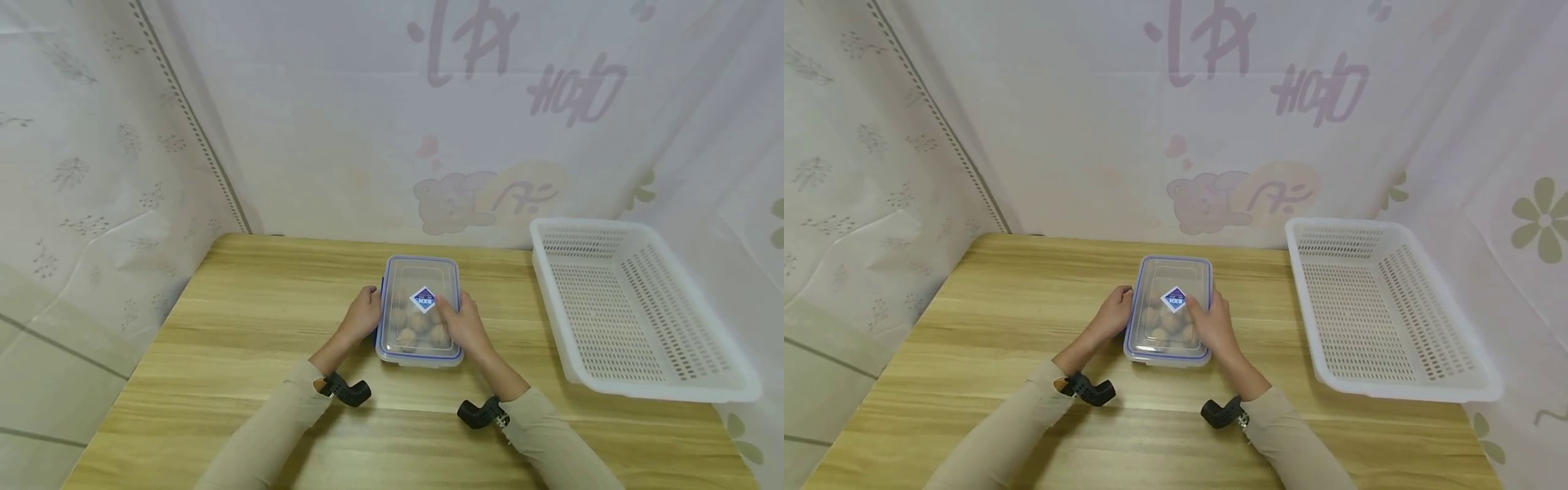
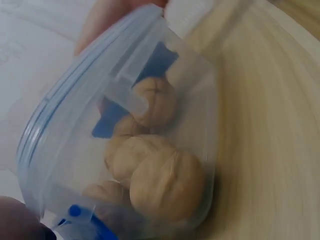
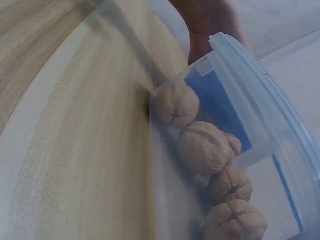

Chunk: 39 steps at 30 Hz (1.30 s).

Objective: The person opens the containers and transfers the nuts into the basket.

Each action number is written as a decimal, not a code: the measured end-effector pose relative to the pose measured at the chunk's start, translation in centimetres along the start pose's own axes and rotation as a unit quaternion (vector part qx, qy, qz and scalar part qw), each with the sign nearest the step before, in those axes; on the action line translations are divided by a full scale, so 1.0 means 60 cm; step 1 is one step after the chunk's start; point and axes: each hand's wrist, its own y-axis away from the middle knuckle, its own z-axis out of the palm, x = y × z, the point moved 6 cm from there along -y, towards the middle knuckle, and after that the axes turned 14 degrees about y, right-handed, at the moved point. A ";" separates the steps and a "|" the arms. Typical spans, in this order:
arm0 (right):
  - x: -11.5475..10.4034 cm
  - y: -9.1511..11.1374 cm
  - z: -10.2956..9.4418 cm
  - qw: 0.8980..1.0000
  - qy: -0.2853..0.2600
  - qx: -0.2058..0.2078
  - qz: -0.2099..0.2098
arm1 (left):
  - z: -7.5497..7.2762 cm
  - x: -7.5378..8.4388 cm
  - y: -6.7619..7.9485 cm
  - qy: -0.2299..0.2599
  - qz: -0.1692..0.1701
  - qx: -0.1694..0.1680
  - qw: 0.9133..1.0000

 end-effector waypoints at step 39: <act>-0.007 0.029 -0.058 0.993 0.104 -0.053 -0.004 | -0.022 0.066 0.031 0.031 -0.061 -0.117 0.991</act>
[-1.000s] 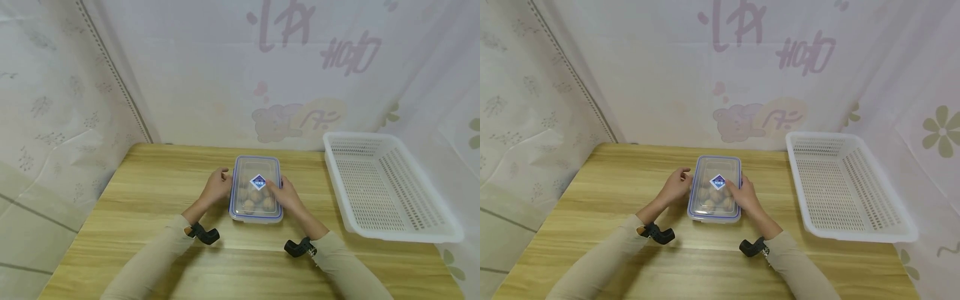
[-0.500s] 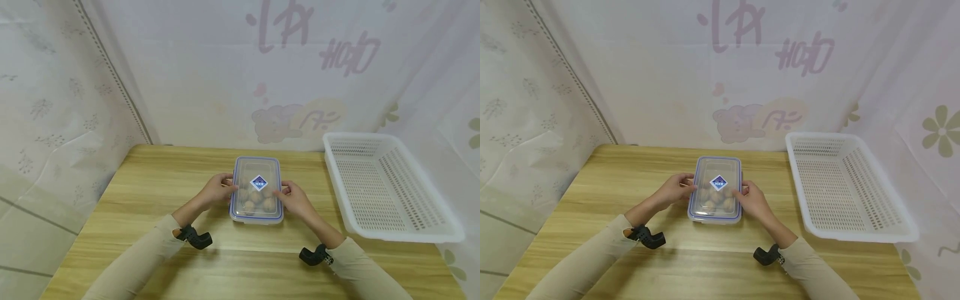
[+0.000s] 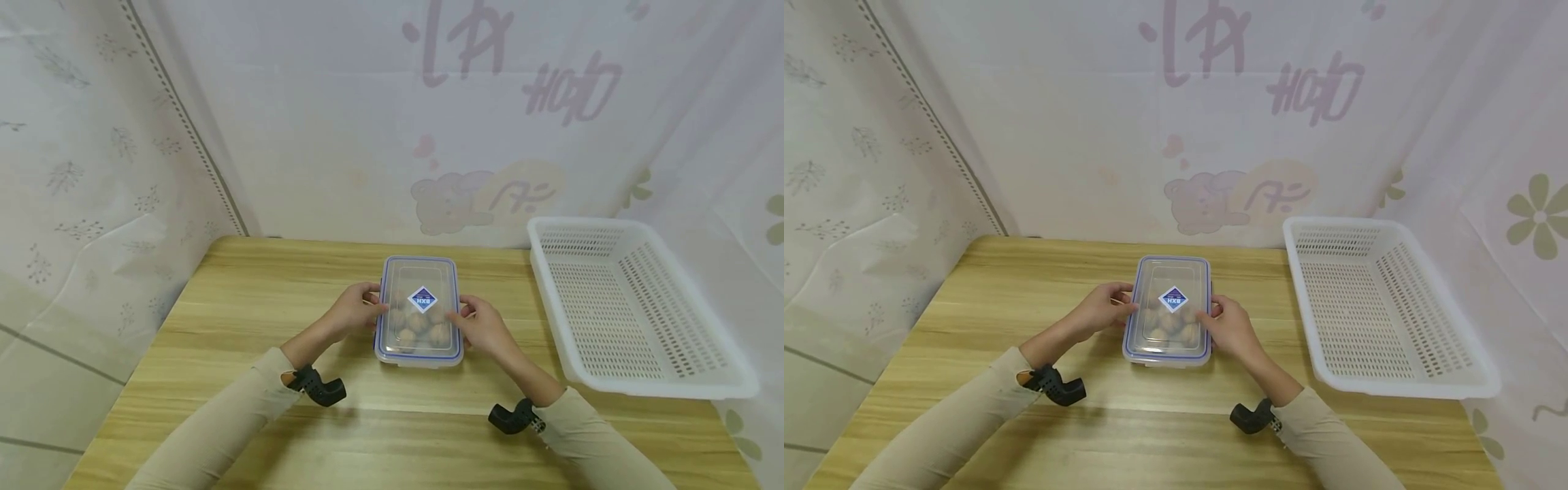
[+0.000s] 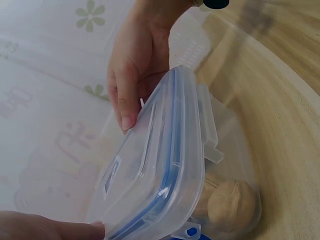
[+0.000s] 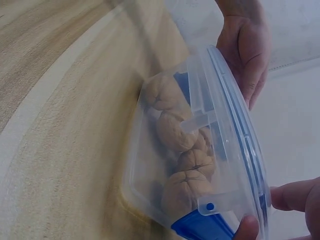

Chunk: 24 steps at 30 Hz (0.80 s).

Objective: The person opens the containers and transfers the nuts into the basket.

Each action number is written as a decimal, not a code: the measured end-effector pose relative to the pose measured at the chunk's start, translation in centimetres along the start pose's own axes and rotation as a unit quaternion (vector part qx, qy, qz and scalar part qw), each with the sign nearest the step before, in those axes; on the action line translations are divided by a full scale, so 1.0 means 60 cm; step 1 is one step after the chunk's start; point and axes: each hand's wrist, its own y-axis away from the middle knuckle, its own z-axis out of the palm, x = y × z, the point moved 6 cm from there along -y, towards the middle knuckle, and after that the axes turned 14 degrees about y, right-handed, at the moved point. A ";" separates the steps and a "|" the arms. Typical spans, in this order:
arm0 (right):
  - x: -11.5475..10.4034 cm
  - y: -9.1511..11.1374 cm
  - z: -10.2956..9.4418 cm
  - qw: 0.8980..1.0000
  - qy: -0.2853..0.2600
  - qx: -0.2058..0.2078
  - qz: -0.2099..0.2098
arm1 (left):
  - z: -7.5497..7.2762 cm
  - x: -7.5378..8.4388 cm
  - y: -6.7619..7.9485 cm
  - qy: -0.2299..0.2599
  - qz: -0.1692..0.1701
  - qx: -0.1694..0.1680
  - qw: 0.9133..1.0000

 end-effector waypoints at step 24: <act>-0.059 0.017 -0.082 0.994 -0.078 0.004 -0.075 | -0.014 0.096 0.031 -0.002 0.110 -0.050 0.993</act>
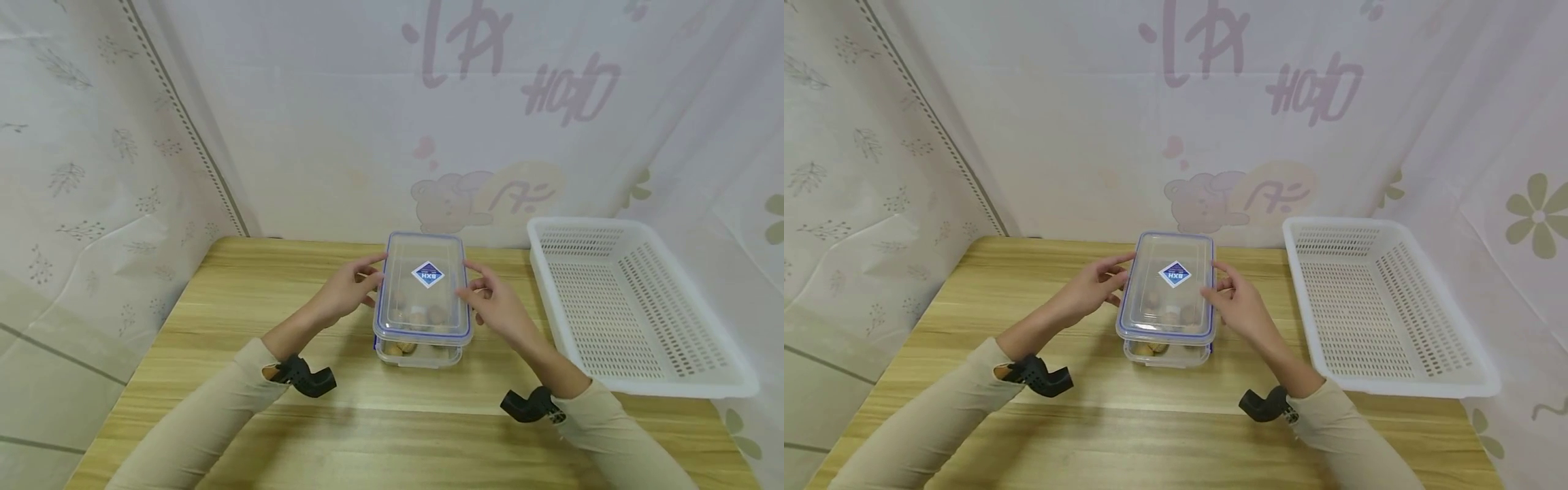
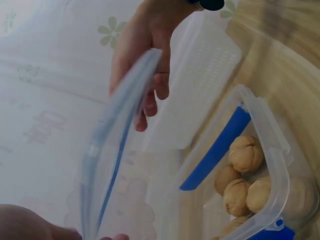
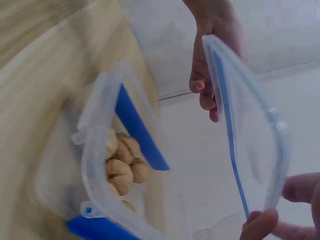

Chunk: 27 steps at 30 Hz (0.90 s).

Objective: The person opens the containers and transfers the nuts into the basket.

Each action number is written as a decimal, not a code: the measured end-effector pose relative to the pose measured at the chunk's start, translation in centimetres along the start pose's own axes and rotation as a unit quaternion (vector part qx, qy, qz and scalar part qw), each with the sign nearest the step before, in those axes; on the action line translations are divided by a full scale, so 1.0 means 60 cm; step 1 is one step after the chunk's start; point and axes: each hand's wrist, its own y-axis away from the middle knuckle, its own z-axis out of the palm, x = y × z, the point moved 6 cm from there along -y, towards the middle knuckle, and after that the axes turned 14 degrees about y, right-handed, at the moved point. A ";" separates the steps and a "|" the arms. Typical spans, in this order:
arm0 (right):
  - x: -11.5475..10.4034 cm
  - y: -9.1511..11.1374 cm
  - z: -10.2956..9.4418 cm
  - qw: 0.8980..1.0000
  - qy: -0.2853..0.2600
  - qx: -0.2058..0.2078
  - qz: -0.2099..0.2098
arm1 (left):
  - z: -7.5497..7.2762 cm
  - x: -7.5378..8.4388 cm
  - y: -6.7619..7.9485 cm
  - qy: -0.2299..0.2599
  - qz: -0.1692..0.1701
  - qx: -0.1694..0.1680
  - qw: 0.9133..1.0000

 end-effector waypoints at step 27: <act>-0.071 -0.021 -0.031 0.988 0.056 0.064 -0.130 | -0.037 0.095 0.004 -0.164 0.168 0.035 0.971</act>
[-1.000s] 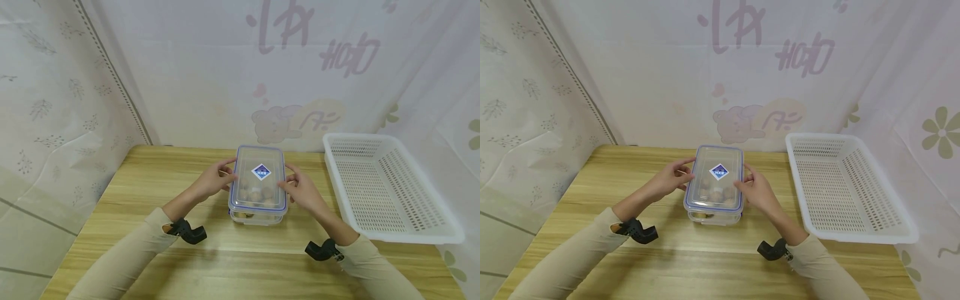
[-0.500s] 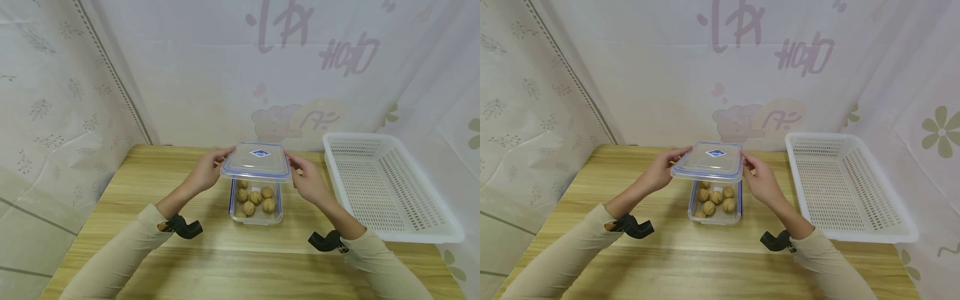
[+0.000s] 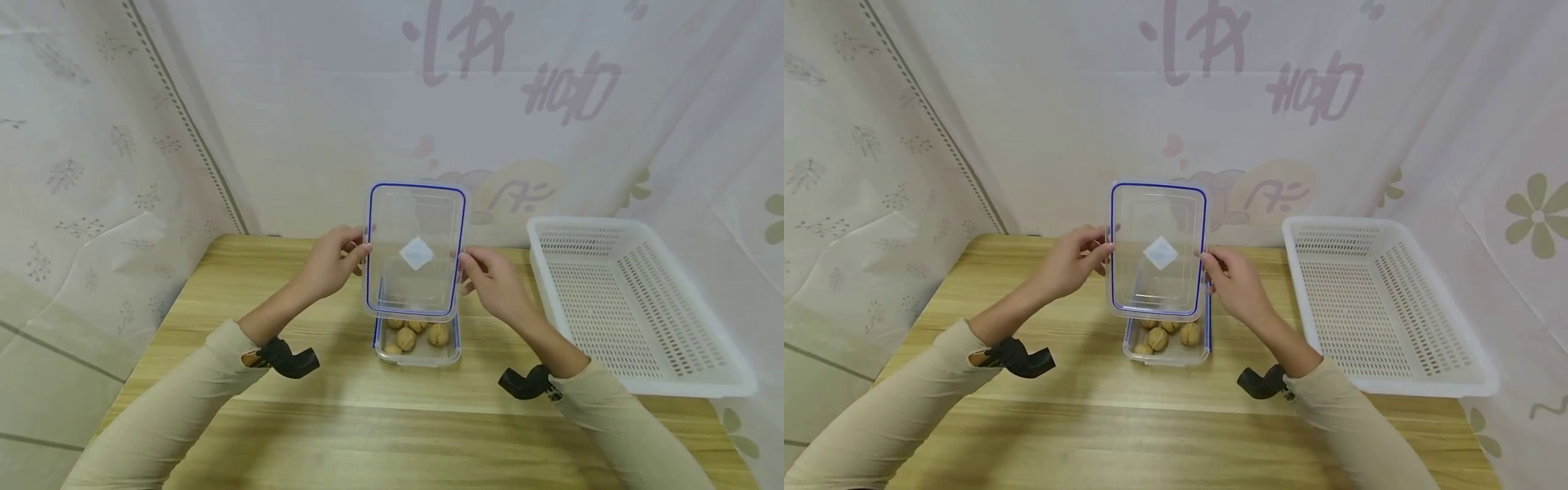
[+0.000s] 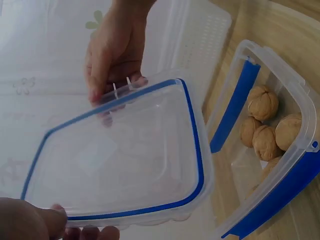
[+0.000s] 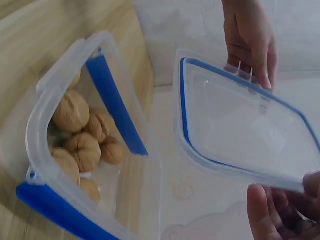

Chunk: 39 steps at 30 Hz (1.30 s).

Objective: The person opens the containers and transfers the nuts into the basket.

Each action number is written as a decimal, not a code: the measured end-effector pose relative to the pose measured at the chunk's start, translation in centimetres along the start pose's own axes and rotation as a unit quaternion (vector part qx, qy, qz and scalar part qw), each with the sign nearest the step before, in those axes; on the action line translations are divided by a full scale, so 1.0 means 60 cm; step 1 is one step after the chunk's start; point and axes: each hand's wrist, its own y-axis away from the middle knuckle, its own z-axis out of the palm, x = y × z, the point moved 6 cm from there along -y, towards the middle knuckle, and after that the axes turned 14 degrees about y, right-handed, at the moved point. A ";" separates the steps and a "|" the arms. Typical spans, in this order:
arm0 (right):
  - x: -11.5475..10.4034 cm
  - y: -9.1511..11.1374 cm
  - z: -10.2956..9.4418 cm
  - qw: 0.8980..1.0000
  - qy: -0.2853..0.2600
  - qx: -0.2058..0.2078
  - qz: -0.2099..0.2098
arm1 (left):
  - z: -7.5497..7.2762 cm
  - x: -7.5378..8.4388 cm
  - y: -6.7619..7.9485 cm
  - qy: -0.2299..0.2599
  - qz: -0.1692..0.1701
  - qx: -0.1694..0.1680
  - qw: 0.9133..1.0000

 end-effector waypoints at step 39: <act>-0.102 -0.060 0.267 0.977 -0.071 -0.162 0.120 | -0.177 -0.130 0.084 0.047 -0.317 -0.147 0.936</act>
